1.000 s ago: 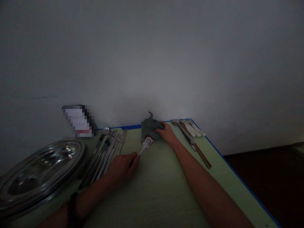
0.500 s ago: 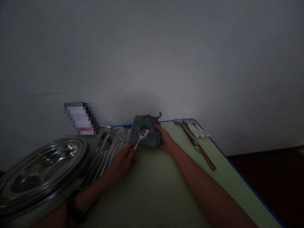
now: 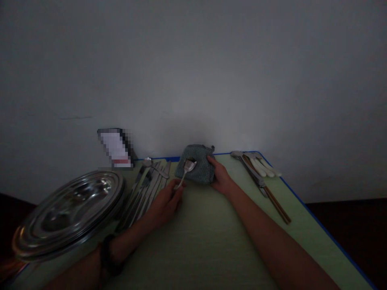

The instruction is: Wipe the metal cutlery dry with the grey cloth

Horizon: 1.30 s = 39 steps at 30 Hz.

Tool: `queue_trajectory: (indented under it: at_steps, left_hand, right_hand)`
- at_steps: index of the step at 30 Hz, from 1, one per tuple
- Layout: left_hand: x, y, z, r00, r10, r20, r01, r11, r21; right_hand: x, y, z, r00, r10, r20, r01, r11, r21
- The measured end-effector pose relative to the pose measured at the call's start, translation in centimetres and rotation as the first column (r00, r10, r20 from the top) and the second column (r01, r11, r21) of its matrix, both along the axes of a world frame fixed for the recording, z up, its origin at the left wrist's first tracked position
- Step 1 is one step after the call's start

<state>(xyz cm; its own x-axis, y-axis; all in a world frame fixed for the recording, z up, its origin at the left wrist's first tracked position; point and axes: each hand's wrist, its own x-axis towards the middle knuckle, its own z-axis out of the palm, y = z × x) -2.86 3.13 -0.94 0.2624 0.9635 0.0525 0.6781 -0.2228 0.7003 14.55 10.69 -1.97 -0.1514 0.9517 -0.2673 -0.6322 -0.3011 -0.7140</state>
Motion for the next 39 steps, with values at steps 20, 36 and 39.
queue_trajectory:
  at_steps: [20,36,39]
  left_hand:
    - [-0.1,0.5,-0.4,0.866,0.156,0.475,-0.113,0.986,-0.119]
    - [-0.5,0.5,-0.4,0.948,0.053,0.314,-0.048,0.999,-0.026]
    - [-0.4,0.4,-0.1,0.961,0.021,0.275,-0.020,1.000,-0.006]
  right_hand:
    - [-3.0,-1.5,-0.5,0.999,-0.046,0.014,0.045,0.995,0.091]
    - [-2.2,-1.3,0.5,0.997,0.010,-0.083,0.001,0.991,0.134]
    - [-2.6,-1.5,0.6,0.989,0.122,-0.084,-0.113,0.988,0.109]
